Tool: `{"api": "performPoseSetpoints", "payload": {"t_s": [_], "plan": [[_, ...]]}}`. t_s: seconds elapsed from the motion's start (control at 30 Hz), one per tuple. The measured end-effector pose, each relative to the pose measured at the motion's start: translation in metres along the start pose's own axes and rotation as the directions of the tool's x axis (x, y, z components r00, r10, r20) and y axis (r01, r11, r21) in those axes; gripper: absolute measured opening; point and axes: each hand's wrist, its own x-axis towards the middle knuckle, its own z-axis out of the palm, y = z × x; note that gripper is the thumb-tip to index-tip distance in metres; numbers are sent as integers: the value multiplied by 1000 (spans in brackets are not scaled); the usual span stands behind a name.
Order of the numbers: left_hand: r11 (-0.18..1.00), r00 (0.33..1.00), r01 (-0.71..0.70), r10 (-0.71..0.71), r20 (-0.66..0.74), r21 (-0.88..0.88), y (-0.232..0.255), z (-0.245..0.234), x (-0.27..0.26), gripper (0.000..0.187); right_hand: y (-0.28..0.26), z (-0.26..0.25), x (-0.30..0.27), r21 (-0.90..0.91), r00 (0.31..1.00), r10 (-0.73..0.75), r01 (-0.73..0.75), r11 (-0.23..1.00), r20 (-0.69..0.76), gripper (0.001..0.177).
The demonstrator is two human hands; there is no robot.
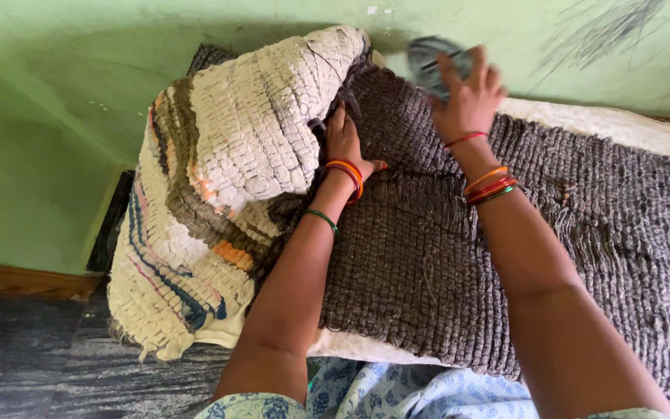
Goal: The person uses a brush to scrub a rug placed on a bed.
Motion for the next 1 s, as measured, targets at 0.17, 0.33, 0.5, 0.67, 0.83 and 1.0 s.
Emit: {"api": "performPoseSetpoints", "payload": {"t_s": [0.17,0.33,0.5,0.67,0.83,1.0], "plan": [[871,952,-290,220,-212,-398,-29,15,17,94,9,-27,-19,688,992,13,-99,719,129,94],[392,998,-33,65,-8,-919,-31,-17,16,75,8,-64,-72,898,912,-169,-310,312,374,82],[592,938,-291,331,-103,-752,5,-75,-24,82,-17,-87,-107,704,886,-422,175,688,192,72],[832,916,-333,397,54,-444,-14,-97,-93,91,-56,-100,-121,486,851,-517,416,768,89,77],[834,936,-25,213,281,-551,-27,-93,-100,120,-83,-126,-132,342,854,-493,419,841,169,83],[810,938,-95,268,221,-579,-37,-79,-91,121,-76,-224,-190,797,358,-840,310,518,407,81]]}}
